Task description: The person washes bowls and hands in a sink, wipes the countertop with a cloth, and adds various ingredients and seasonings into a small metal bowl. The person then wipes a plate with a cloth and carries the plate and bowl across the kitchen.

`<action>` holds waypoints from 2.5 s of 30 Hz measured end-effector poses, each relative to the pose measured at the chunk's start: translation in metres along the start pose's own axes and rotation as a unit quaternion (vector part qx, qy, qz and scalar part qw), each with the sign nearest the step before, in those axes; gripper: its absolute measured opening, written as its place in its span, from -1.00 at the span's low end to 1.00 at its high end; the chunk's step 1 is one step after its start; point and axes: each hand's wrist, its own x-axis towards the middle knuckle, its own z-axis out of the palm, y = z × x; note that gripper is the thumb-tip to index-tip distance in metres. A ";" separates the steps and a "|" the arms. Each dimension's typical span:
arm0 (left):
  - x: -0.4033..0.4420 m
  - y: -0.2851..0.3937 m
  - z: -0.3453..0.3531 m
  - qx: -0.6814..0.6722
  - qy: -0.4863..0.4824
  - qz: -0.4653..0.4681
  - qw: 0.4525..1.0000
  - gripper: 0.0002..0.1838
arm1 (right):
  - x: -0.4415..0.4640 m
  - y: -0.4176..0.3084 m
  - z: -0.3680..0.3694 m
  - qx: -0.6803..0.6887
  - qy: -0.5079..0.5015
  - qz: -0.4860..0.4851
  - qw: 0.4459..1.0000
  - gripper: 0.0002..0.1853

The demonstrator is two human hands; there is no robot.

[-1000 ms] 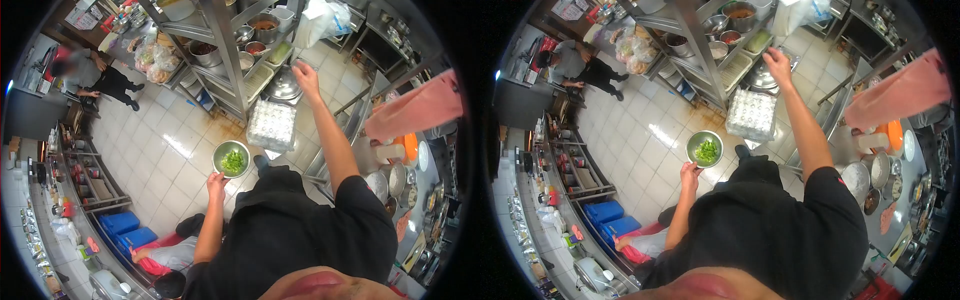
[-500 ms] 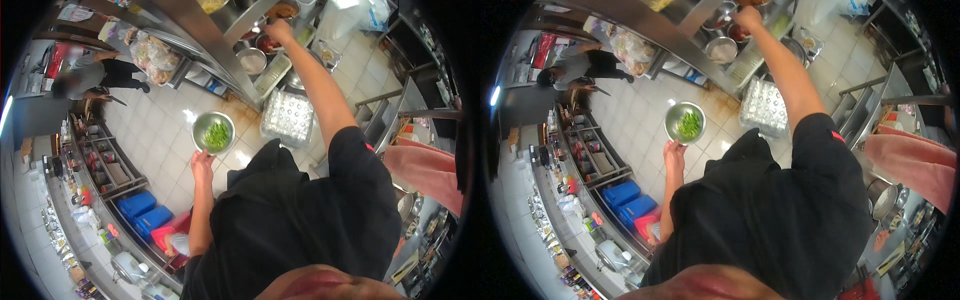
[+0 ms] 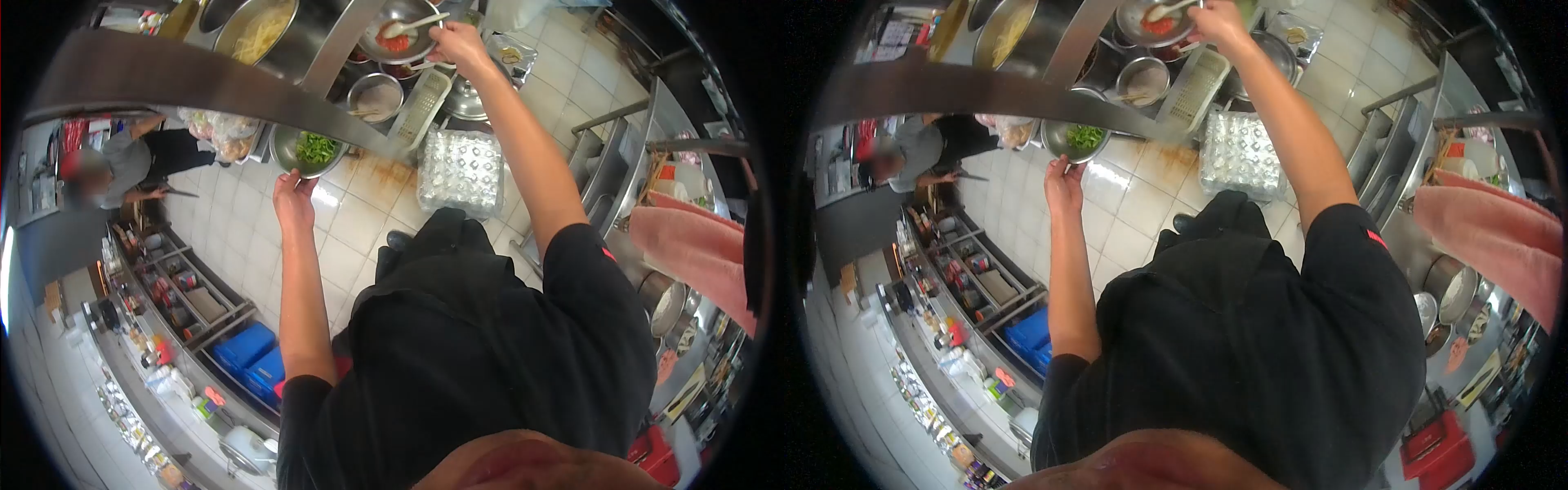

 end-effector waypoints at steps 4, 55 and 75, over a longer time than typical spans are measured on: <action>0.039 0.003 0.032 0.051 -0.066 -0.006 0.996 -0.96 | -0.061 -0.005 -0.037 0.017 -0.003 -0.007 1.000 -0.76; -0.058 -0.108 0.071 0.155 -0.180 -0.155 0.959 -0.93 | -0.226 0.086 -0.048 -0.445 -0.063 -0.300 0.842 -0.79; -0.052 -0.103 0.089 0.170 -0.182 -0.082 0.965 -0.90 | -0.216 0.093 -0.056 -0.423 0.035 -0.324 0.845 -0.77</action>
